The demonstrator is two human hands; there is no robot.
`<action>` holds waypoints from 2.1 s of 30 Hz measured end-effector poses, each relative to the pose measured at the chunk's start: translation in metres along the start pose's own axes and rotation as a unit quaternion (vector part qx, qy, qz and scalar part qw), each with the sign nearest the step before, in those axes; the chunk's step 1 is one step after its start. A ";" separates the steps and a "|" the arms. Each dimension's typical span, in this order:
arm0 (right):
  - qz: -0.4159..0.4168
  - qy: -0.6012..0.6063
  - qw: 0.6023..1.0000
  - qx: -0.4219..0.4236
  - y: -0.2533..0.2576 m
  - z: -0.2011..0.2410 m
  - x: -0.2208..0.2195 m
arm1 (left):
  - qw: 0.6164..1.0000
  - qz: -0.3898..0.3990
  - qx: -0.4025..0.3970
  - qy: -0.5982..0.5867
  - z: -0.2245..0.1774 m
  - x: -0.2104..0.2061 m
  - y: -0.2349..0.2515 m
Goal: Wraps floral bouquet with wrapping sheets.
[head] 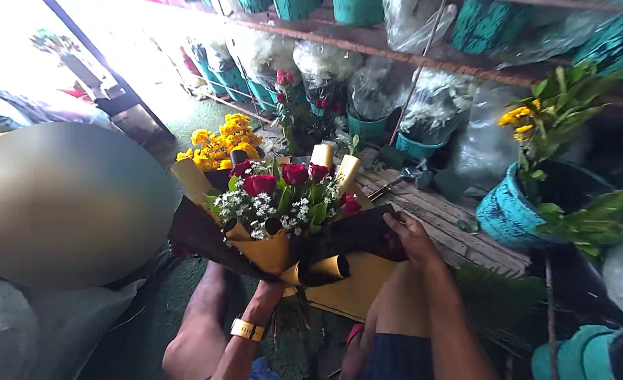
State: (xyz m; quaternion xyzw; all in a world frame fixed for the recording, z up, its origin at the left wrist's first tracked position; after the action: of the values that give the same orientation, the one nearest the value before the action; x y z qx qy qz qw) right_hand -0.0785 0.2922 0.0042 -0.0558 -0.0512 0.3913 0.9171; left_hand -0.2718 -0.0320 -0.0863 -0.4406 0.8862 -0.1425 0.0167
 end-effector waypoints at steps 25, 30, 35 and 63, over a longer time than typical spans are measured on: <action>-0.211 -0.363 0.623 0.660 -0.224 0.138 -0.142 | 0.989 0.056 -0.094 -0.098 -0.060 -0.021 -0.100; -0.262 -0.444 0.607 0.605 -0.161 0.184 -0.150 | 0.986 0.093 -0.135 -0.044 -0.057 -0.028 -0.099; -0.196 -0.460 0.663 0.557 -0.158 0.203 -0.150 | 0.988 0.088 -0.095 -0.086 -0.057 -0.026 -0.091; 0.208 -0.367 0.766 0.486 -0.201 0.346 -0.151 | 0.983 0.094 -0.097 -0.128 -0.029 -0.066 -0.084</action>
State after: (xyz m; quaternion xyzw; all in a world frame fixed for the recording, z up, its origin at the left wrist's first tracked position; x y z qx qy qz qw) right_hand -0.0874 0.0660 0.3674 0.5358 -0.1740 0.5354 0.6293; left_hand -0.1712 -0.0211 -0.0422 -0.3697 0.9237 0.0042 0.1002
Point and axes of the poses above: each hand's wrist, its own y-axis towards the middle knuckle, its own x-axis out of the back of the hand, z = x × y, the point moved 1 cm from there along y, towards the middle knuckle, and after that the axes turned 3 degrees about x, right-handed, at the moved point
